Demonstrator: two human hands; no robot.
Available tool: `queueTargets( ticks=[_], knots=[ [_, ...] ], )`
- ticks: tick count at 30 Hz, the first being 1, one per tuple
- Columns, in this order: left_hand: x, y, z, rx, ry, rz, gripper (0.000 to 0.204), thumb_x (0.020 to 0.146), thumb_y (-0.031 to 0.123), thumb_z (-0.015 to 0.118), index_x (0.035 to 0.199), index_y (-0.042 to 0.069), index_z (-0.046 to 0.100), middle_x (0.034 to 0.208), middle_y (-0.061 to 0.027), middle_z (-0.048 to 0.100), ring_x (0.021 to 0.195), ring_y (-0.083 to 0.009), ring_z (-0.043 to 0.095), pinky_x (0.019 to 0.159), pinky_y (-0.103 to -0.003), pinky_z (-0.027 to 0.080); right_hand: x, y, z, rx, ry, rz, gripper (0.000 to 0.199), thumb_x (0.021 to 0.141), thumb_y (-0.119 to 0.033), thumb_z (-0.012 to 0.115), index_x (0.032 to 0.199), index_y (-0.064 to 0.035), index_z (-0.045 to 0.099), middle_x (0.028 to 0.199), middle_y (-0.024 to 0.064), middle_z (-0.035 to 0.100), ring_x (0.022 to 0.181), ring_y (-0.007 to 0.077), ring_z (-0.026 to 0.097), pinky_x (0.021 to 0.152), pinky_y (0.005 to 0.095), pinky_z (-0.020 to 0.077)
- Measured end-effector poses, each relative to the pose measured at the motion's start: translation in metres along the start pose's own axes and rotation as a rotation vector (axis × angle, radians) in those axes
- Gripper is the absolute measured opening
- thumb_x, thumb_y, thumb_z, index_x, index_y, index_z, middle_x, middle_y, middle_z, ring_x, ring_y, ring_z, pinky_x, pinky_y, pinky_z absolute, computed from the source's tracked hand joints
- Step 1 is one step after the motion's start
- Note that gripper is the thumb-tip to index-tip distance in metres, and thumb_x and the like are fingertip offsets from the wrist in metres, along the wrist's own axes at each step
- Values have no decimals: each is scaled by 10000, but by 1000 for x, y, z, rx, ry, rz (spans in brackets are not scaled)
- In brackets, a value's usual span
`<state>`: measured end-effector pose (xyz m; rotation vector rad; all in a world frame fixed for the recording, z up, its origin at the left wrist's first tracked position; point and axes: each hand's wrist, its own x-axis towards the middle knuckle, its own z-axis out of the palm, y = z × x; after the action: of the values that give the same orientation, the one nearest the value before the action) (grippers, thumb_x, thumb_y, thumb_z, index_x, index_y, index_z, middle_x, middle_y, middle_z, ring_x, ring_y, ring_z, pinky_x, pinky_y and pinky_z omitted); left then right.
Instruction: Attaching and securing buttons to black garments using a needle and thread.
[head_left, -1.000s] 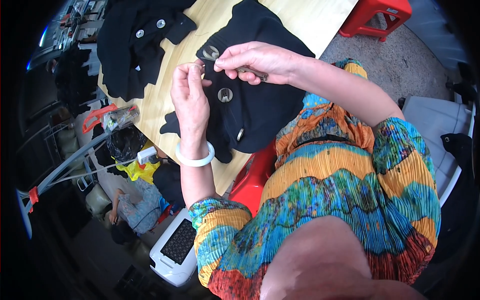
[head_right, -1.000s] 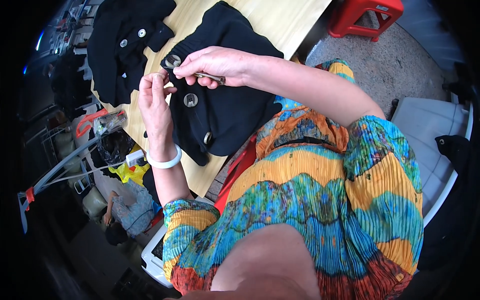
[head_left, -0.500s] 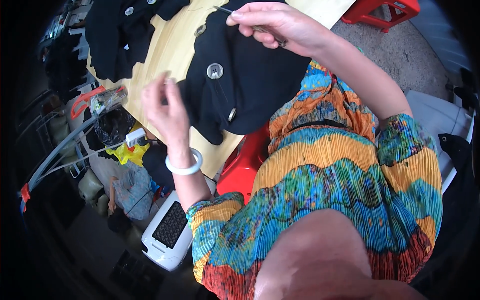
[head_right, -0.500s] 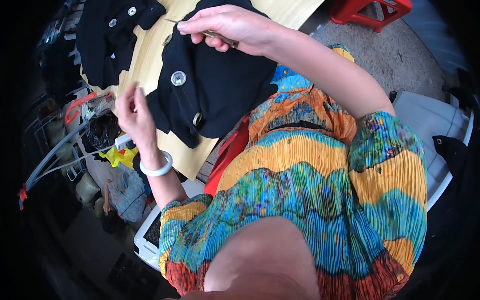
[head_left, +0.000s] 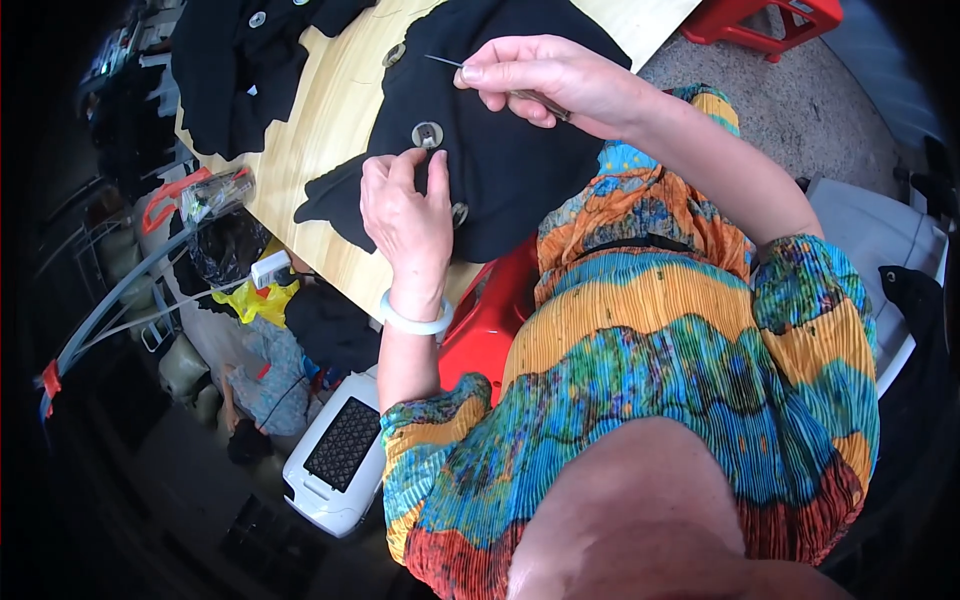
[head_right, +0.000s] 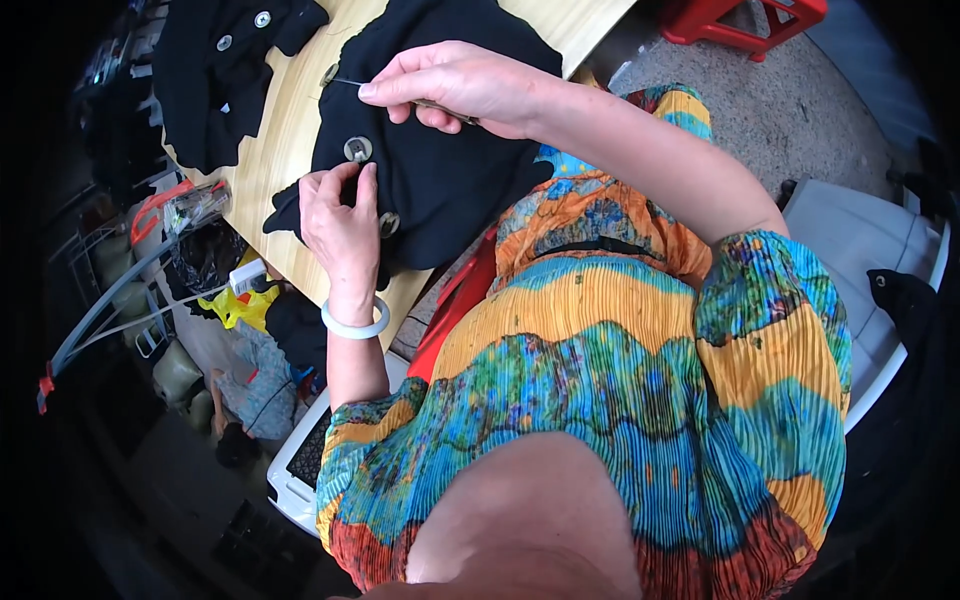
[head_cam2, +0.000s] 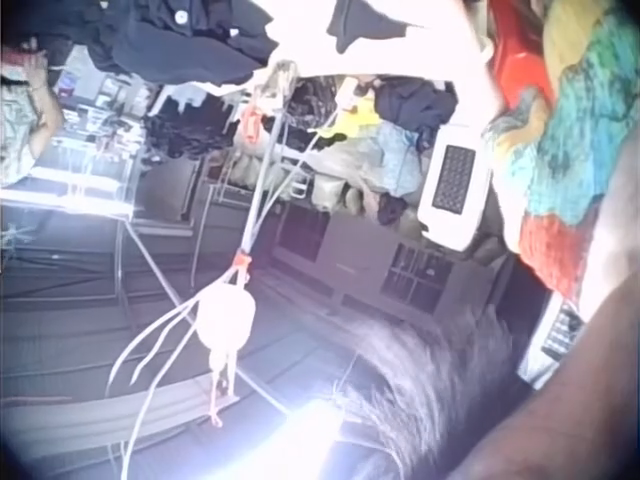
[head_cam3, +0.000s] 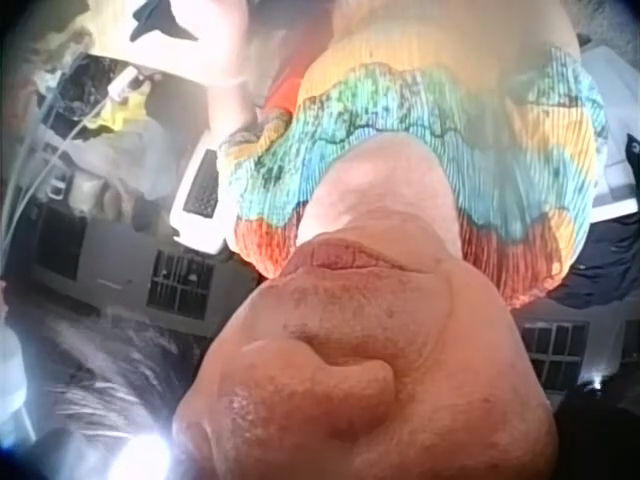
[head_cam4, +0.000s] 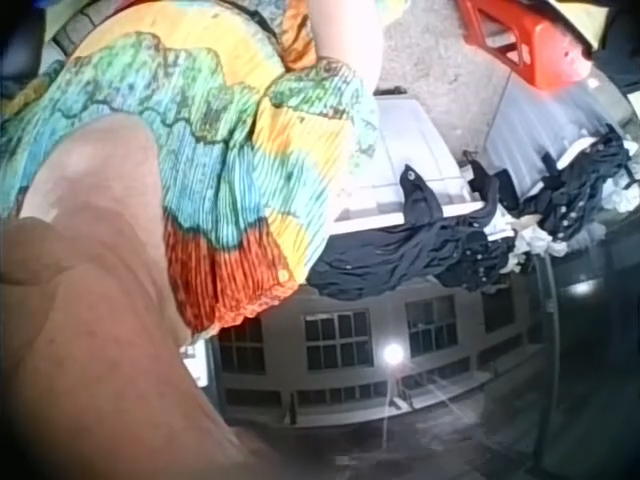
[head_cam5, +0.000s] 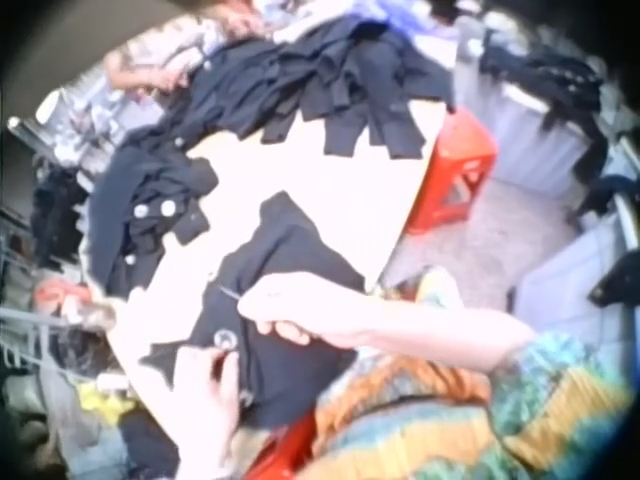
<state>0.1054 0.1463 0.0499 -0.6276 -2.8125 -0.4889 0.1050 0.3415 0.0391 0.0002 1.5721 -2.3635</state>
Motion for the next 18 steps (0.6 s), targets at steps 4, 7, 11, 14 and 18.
queueTargets(
  ticks=[4, 7, 11, 14, 18],
  knots=[
    [4, -6, 4, -25, 28, 68, 77, 719, 60, 628, 744, 20, 567, 720, -93, 501, 673, -248, 522, 619, -328, 424, -2, 1, 3, 17, -6, 15, 207, 850, -247, 529, 909, -51, 563, 685, -30, 491, 456, -15, 369, 402, 127, 288],
    [7, -13, -3, -285, 6, -53, 39, 750, 11, 591, 752, 5, 553, 690, -75, 495, 541, -153, 485, 526, -253, 404, -3, 2, 1, 8, -1, 6, 211, 848, -255, 533, 901, -53, 558, 684, -27, 493, 457, -14, 368, 403, 130, 285],
    [7, -29, -13, -648, -69, -315, 71, 833, 70, 542, 808, 4, 531, 657, -8, 508, 581, -58, 443, 535, -196, 377, -1, 5, 1, -49, 10, -12, 237, 843, -270, 542, 925, -48, 547, 693, -20, 505, 465, -10, 368, 409, 139, 290],
    [9, -29, -13, -650, 25, -265, 72, 832, 69, 542, 811, 1, 532, 647, -10, 504, 574, -58, 430, 530, -192, 375, -1, 6, 8, -138, 9, -13, 263, 843, -281, 544, 953, -43, 541, 705, -14, 514, 460, 0, 362, 403, 153, 286],
    [6, -16, -5, -328, -81, -240, 215, 774, 126, 644, 908, -13, 549, 710, -1, 513, 589, -47, 437, 553, -175, 396, 5, 22, 6, -318, 34, -170, 291, 820, -207, 588, 1016, -7, 509, 729, -16, 515, 617, 24, 457, 568, 158, 380]
  ],
)
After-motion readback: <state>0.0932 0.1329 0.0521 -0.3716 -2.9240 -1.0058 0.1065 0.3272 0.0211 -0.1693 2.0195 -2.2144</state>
